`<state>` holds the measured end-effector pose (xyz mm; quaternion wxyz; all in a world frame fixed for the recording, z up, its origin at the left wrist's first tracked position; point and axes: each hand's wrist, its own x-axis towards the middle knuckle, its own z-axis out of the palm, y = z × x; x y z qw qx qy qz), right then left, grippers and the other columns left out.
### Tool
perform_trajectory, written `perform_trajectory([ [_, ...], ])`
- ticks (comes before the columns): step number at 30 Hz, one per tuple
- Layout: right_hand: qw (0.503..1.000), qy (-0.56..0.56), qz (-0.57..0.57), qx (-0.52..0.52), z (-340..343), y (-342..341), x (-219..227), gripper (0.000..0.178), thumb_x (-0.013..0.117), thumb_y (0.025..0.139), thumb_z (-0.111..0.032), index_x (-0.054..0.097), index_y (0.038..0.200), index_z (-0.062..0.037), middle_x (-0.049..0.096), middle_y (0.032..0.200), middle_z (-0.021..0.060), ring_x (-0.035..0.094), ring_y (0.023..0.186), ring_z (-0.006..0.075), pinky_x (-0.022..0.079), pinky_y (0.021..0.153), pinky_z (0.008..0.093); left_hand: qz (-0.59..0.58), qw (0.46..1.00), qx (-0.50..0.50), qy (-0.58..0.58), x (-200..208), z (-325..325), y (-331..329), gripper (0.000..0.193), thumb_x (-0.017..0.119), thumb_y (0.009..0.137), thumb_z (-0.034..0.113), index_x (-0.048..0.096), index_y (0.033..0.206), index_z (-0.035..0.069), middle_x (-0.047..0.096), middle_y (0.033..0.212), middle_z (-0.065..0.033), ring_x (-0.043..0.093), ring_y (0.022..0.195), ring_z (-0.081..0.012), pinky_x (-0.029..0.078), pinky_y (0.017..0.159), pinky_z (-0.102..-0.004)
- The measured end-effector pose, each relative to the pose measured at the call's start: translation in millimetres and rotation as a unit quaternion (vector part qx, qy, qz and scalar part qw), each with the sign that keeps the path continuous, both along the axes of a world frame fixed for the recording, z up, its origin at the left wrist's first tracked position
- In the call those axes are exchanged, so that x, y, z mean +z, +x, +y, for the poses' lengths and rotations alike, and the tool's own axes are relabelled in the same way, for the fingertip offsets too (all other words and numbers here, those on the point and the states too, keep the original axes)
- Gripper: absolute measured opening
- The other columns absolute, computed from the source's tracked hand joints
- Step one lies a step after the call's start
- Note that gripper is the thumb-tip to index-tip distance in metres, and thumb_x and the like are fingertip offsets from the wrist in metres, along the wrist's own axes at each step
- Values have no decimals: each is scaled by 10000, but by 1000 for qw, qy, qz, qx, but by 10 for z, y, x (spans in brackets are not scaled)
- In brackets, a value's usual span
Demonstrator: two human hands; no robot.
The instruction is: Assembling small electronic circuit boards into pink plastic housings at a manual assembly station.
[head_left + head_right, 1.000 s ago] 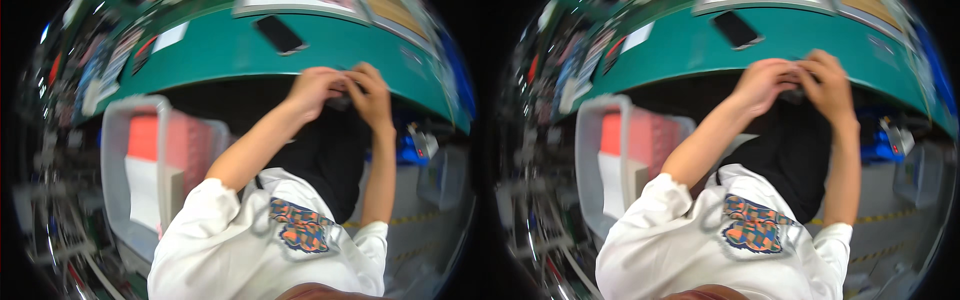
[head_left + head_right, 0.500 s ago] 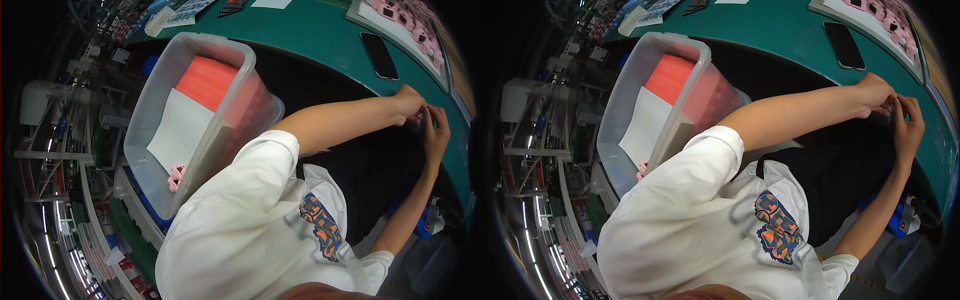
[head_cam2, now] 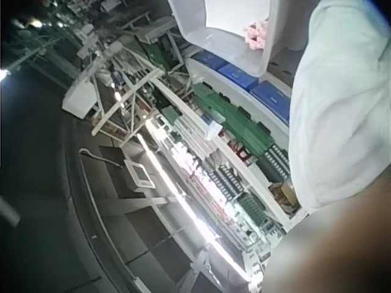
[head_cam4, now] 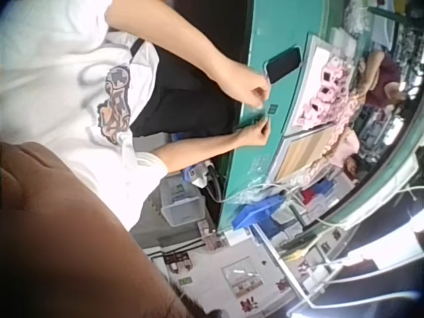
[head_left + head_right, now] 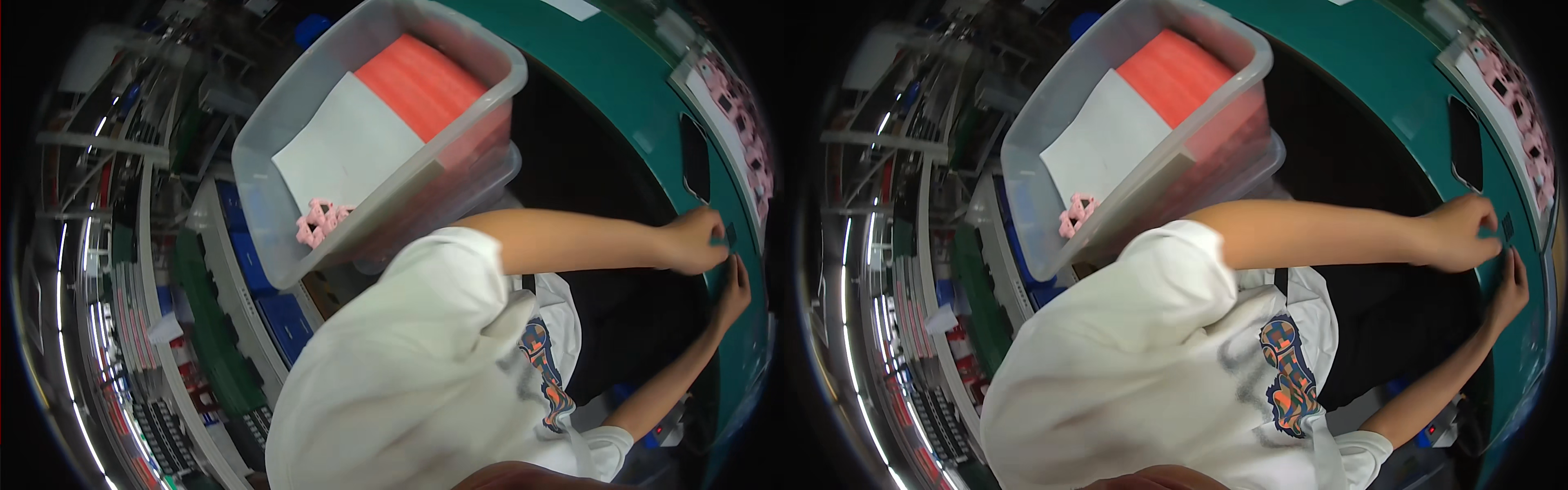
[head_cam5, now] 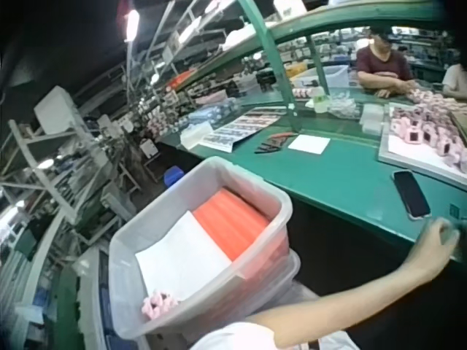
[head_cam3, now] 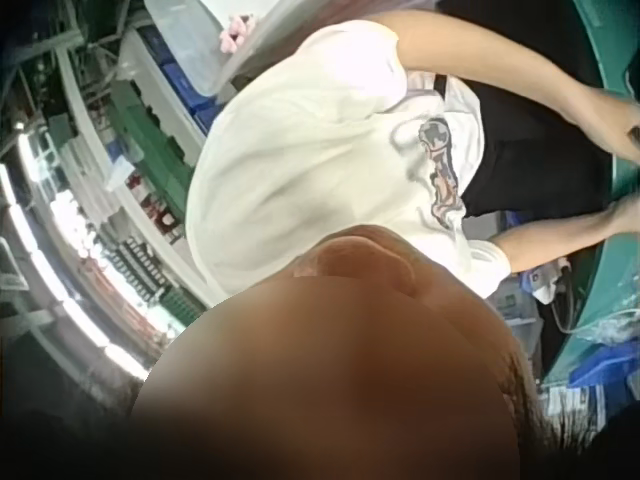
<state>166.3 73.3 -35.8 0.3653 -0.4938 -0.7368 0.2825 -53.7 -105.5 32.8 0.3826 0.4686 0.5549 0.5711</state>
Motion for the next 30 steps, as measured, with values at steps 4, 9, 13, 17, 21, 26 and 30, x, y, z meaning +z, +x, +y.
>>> perform_trajectory([
  [4,1000,6,-3,-19,-218,-149,105,310,683,977,-238,741,1184,-13,757,1121,74,674,1009,146,509,911,251,129,977,111,128,906,-1662,-981,109,668,934,125,721,933,30,716,845,-66,630,677,-138,498,603,-266],
  [9,999,9,20,-44,-217,-6,170,302,693,974,-252,755,1165,-27,763,1101,61,674,997,136,508,897,243,450,779,430,-78,1345,-3577,-2375,198,638,940,154,728,987,-15,708,841,-27,602,740,-116,488,710,-247],
  [13,999,10,32,-38,-148,-100,114,295,698,971,-256,764,1152,-32,766,1083,55,671,978,127,508,883,238,465,604,314,-565,557,-5183,-3401,414,621,883,342,720,967,-51,725,848,-175,661,763,-343,537,736,-436],
  [17,998,17,21,-50,-120,-41,68,287,702,968,-252,769,1142,-34,768,1069,50,667,957,120,507,868,233,276,576,239,-732,-56,-5560,-3229,605,706,768,469,727,971,-101,737,922,-240,709,848,-353,573,786,-428],
  [21,997,22,25,-64,-114,-73,57,279,704,967,-243,770,1138,-34,768,1062,44,662,937,116,504,853,229,299,551,247,-739,-124,-5391,-3232,560,711,754,443,743,988,-64,741,944,-231,711,848,-354,575,752,-416],
  [26,997,28,40,-57,-150,179,117,273,713,957,-229,770,1125,-22,769,1042,36,664,919,115,507,830,227,381,591,371,-606,-132,-5280,-3765,522,678,779,403,711,979,-78,728,897,-238,699,798,-382,561,720,-438],
  [30,982,77,126,-121,-422,335,196,252,760,919,-211,781,1108,-45,771,998,67,675,865,122,523,797,225,379,792,416,-234,-58,-4135,-3981,333,624,874,262,717,980,-40,668,770,-102,606,684,-225,482,641,-335],
])
